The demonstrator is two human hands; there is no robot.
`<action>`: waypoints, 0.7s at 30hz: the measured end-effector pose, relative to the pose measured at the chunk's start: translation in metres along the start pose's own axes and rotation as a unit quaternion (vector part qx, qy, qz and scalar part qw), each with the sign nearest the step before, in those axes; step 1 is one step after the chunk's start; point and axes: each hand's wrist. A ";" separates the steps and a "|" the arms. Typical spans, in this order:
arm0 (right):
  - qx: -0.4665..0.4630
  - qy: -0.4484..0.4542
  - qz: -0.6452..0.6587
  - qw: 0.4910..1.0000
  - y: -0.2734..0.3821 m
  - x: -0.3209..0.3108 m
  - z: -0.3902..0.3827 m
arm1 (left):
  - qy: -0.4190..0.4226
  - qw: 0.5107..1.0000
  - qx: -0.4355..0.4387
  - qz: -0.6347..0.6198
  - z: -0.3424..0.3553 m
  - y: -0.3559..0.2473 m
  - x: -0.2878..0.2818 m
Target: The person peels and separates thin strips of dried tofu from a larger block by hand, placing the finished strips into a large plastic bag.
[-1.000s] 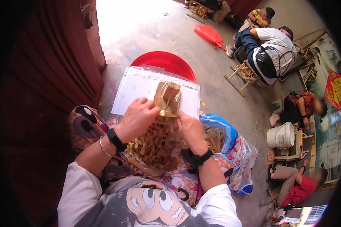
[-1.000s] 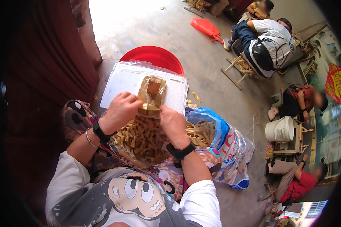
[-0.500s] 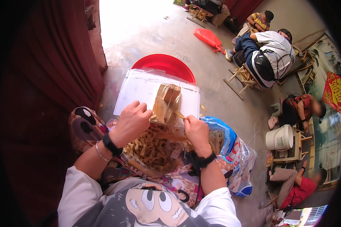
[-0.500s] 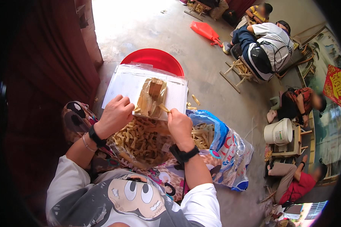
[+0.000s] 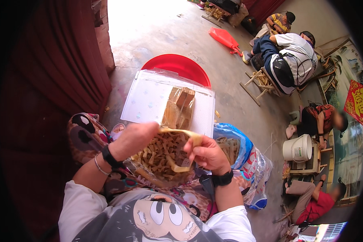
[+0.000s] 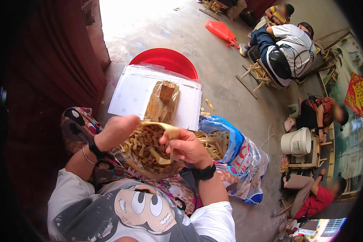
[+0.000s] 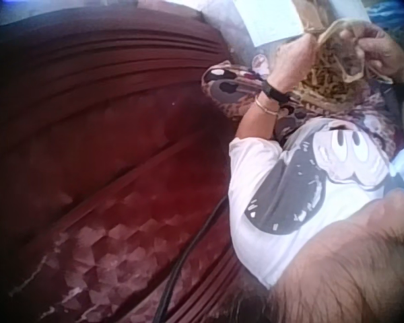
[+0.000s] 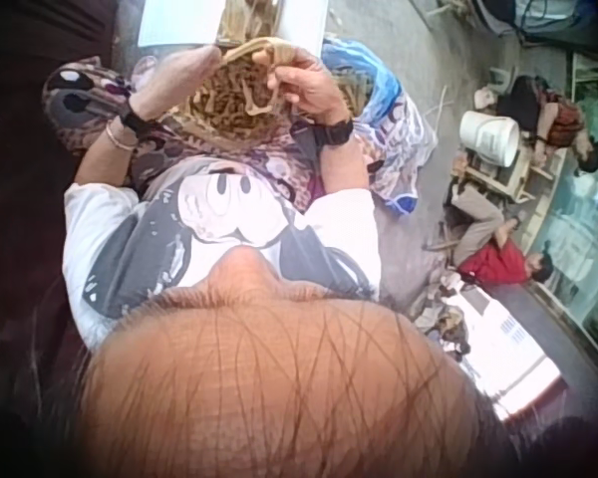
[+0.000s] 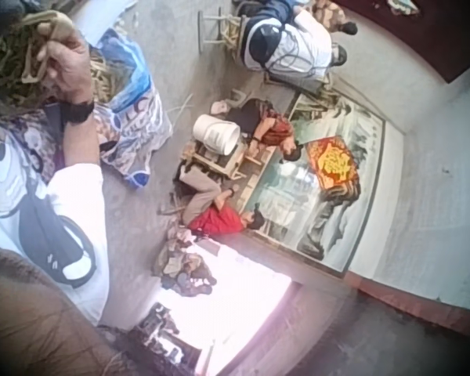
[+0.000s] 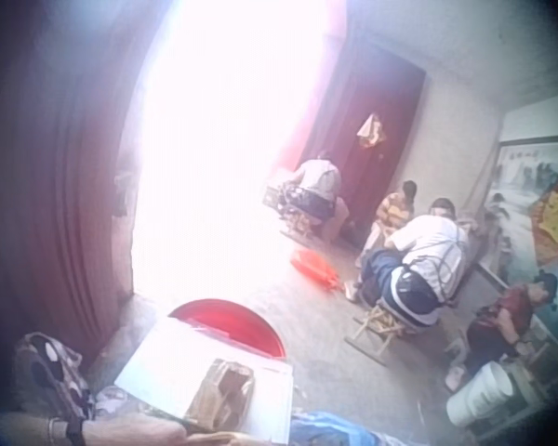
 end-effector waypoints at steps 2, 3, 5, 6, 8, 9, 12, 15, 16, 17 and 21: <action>-0.055 -0.042 -0.065 0.995 -0.002 0.009 0.004 | 0.100 0.987 0.003 -0.125 -0.009 -0.015 0.019; -0.067 -0.073 -0.154 0.983 -0.004 0.013 0.006 | 0.137 0.972 -0.001 -0.191 -0.012 -0.028 0.026; -0.201 0.015 -0.492 0.847 -0.021 0.010 0.020 | 0.249 0.843 -0.168 -0.447 -0.007 -0.043 0.021; -0.156 0.005 -0.515 0.843 -0.023 0.009 0.017 | 0.251 0.800 -0.212 -0.502 -0.002 -0.038 0.015; -0.126 -0.069 -0.563 0.814 -0.029 0.009 0.015 | 0.202 0.736 -0.278 -0.583 0.005 -0.028 0.009; -0.091 -0.074 -0.461 0.880 -0.030 0.008 0.014 | 0.151 0.718 -0.267 -0.625 0.005 -0.022 0.011; -0.011 -0.062 -0.202 0.977 -0.029 0.008 0.014 | 0.138 0.804 -0.188 -0.547 0.007 -0.029 0.017; -0.040 -0.051 -0.175 0.982 -0.031 0.016 0.010 | 0.144 0.779 -0.186 -0.581 0.005 -0.037 0.035; -0.027 -0.059 -0.189 0.980 -0.028 0.017 0.010 | 0.157 0.763 -0.219 -0.587 0.003 -0.033 0.037; -0.028 -0.073 -0.136 0.988 -0.030 0.014 0.010 | 0.171 0.747 -0.250 -0.592 0.005 -0.032 0.036; -0.001 -0.099 0.075 0.992 -0.033 0.011 0.014 | 0.050 0.832 -0.207 -0.512 0.010 -0.036 0.037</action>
Point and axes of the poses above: each hand's wrist, its own z-axis towards the middle knuckle, its own x-axis out of the palm, y = z × x, and after that the axes turned 5 degrees about z, right-handed
